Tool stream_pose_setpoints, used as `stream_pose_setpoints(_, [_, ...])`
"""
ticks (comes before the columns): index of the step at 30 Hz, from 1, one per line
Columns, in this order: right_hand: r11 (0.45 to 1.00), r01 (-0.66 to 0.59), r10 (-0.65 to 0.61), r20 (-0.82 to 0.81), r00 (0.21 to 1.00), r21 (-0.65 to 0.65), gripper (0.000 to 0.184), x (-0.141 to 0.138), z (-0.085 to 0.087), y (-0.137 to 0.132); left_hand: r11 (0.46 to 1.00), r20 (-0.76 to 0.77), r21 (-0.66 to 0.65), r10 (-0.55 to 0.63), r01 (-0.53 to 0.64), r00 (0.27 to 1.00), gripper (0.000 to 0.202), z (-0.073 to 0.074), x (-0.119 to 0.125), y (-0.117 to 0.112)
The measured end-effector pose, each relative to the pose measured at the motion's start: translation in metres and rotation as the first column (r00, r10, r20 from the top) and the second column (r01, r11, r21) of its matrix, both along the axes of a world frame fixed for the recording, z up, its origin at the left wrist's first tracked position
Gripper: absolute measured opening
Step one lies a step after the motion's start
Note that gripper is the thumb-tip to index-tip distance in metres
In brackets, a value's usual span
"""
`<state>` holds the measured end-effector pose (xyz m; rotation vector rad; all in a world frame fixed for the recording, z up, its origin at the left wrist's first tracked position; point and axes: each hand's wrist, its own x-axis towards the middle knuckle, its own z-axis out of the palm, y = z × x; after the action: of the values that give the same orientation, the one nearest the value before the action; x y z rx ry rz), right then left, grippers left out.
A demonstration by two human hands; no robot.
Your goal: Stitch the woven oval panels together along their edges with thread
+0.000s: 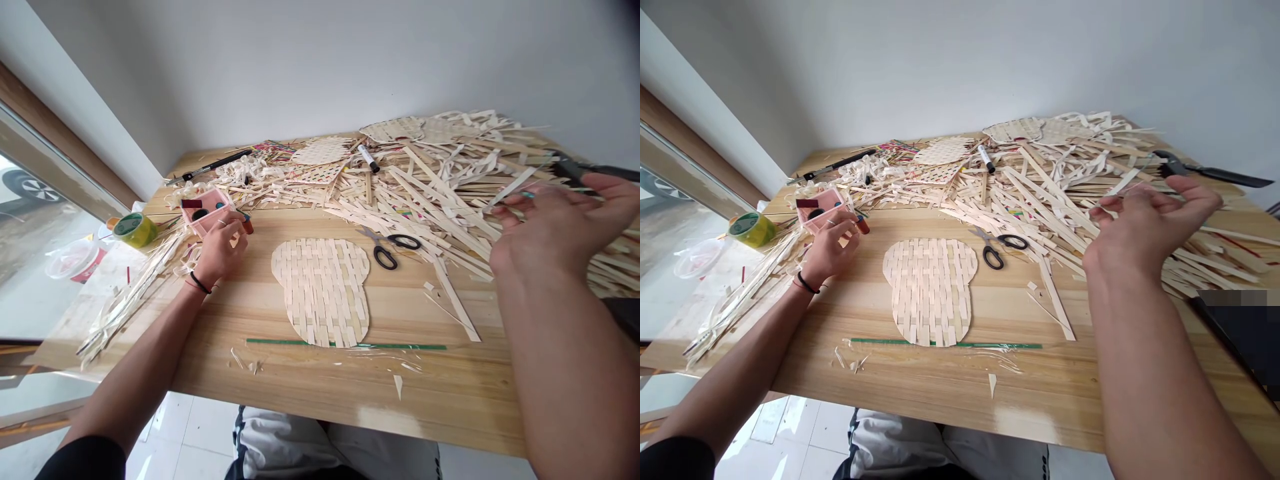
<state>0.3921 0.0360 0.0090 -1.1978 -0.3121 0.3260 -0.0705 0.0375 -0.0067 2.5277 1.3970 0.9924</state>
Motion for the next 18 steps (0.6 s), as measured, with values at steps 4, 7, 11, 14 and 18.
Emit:
stream_pose_setpoints(4, [0.997,-0.042,0.041,-0.017,0.999,-0.064,0.048,-0.005,0.002,-0.001,1.000,0.002,0.018,0.002,-0.002,1.000,0.015,-0.001,0.001,0.000])
stream_pose_setpoints(7, [0.995,-0.070,0.068,-0.027,0.997,-0.066,0.047,-0.010,0.003,-0.001,0.999,-0.021,0.027,0.032,-0.031,0.999,0.015,0.000,0.001,0.000])
stream_pose_setpoints(11, [0.993,-0.112,0.109,-0.073,0.991,-0.038,0.046,-0.014,0.004,0.001,0.998,-0.054,0.030,0.063,-0.062,0.997,0.015,0.002,0.001,0.000])
stream_pose_setpoints(14, [0.992,-0.124,0.125,-0.059,0.990,0.021,0.049,-0.012,0.002,0.003,0.998,-0.041,0.037,0.056,-0.055,0.998,0.015,0.002,0.001,-0.001])
stream_pose_setpoints(18, [0.993,-0.091,0.094,-0.046,0.995,0.071,0.052,-0.001,-0.006,0.007,0.998,-0.015,0.041,0.038,-0.037,0.999,0.015,0.002,0.002,-0.001])
